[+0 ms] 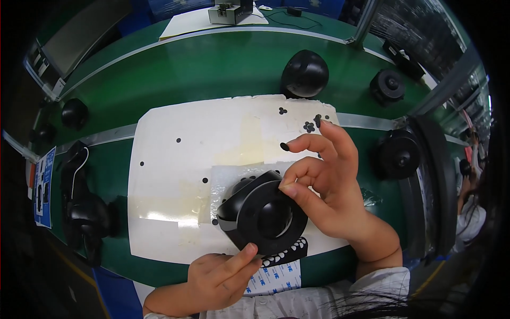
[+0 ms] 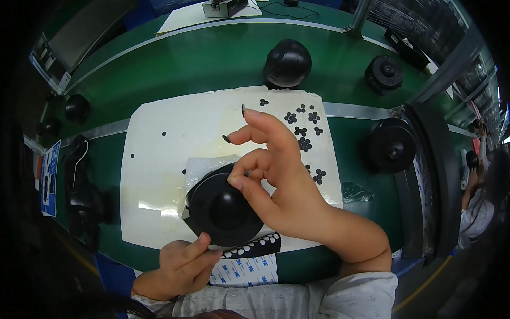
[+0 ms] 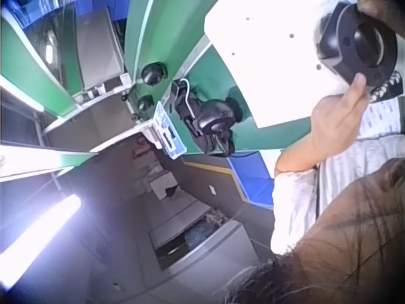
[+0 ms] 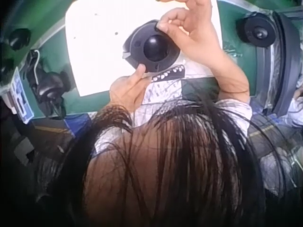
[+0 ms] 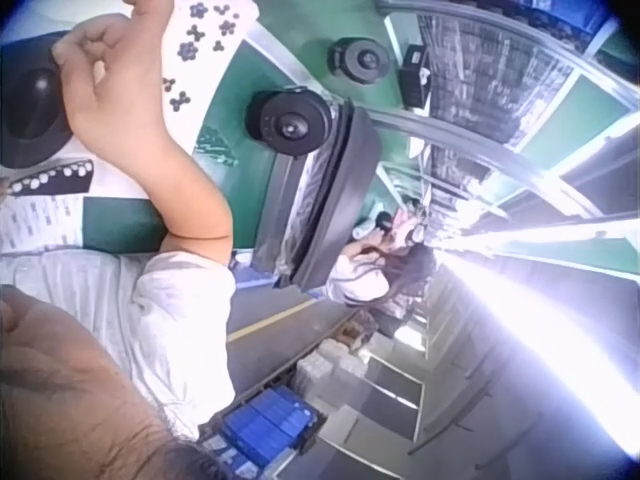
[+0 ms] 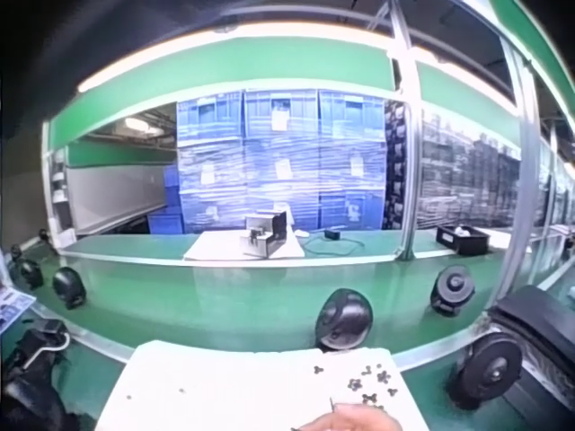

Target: The person places small black parts into a black plastic housing by hand at an assembly station.

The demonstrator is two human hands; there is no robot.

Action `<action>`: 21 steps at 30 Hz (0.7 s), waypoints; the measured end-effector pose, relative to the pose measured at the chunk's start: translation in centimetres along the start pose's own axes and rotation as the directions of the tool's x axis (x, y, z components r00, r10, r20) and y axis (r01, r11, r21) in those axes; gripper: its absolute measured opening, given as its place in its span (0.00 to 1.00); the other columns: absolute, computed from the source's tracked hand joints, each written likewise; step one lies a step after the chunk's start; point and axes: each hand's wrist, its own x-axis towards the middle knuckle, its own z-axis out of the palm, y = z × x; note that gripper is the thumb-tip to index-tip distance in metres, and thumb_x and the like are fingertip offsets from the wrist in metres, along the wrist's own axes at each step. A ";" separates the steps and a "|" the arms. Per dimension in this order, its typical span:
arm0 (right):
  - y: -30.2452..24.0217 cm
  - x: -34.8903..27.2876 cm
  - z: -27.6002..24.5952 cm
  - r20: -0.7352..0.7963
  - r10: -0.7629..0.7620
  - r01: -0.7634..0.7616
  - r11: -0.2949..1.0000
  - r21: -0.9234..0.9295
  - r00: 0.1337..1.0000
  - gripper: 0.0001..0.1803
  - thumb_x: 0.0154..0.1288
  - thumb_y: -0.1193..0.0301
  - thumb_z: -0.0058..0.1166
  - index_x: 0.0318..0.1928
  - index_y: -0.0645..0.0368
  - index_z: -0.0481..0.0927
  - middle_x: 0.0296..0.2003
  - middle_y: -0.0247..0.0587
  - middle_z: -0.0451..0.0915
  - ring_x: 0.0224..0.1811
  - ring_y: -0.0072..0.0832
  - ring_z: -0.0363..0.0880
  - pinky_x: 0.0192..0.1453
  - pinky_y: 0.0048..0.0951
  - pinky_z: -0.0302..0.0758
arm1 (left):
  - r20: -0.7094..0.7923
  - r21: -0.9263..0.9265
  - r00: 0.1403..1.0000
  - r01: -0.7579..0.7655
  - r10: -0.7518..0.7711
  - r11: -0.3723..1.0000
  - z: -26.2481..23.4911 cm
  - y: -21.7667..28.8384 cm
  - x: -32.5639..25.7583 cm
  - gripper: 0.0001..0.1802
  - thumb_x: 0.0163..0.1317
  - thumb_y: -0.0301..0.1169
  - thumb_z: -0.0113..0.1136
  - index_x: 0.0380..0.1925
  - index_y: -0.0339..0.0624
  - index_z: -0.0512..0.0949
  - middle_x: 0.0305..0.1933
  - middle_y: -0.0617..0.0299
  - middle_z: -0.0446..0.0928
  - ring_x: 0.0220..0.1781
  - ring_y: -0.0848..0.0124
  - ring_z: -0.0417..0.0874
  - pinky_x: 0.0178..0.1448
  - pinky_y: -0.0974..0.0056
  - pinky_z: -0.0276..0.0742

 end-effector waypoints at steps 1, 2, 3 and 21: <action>0.1 0.0 0.0 0.000 0.001 -0.001 1.000 0.002 1.000 0.44 0.53 0.90 0.45 0.63 0.50 0.39 0.51 0.52 0.57 0.35 0.24 0.73 0.39 0.19 0.72 | 0.007 0.009 1.000 0.004 -0.004 1.000 0.0 0.0 0.0 0.14 0.39 0.20 0.60 0.31 0.39 0.79 0.50 0.54 0.73 0.16 0.77 0.72 0.22 0.74 0.66; 0.1 -0.1 0.1 0.003 -0.013 0.013 0.999 -0.035 1.000 0.43 0.52 0.90 0.45 0.63 0.50 0.40 0.50 0.52 0.58 0.35 0.25 0.74 0.38 0.20 0.73 | 0.013 0.018 1.000 0.007 -0.008 1.000 -0.1 0.0 -0.1 0.14 0.39 0.20 0.60 0.31 0.39 0.79 0.50 0.54 0.73 0.16 0.77 0.71 0.22 0.75 0.66; 0.1 -0.2 0.2 0.007 -0.027 0.028 0.997 -0.072 1.000 0.42 0.52 0.90 0.46 0.63 0.50 0.41 0.50 0.52 0.59 0.35 0.25 0.74 0.37 0.21 0.74 | 0.014 0.019 1.000 0.008 -0.008 1.000 -0.1 0.0 -0.1 0.14 0.39 0.20 0.60 0.31 0.39 0.79 0.50 0.54 0.73 0.16 0.77 0.71 0.22 0.75 0.66; -0.5 -0.1 2.5 0.103 -0.072 0.094 0.970 -0.225 0.992 0.28 0.54 0.84 0.45 0.55 0.60 0.54 0.29 0.34 0.73 0.37 0.29 0.73 0.57 0.36 0.52 | -0.002 0.026 1.000 0.003 -0.003 1.000 -0.1 0.4 -0.1 0.14 0.38 0.21 0.58 0.31 0.37 0.79 0.51 0.56 0.73 0.20 0.77 0.72 0.26 0.74 0.66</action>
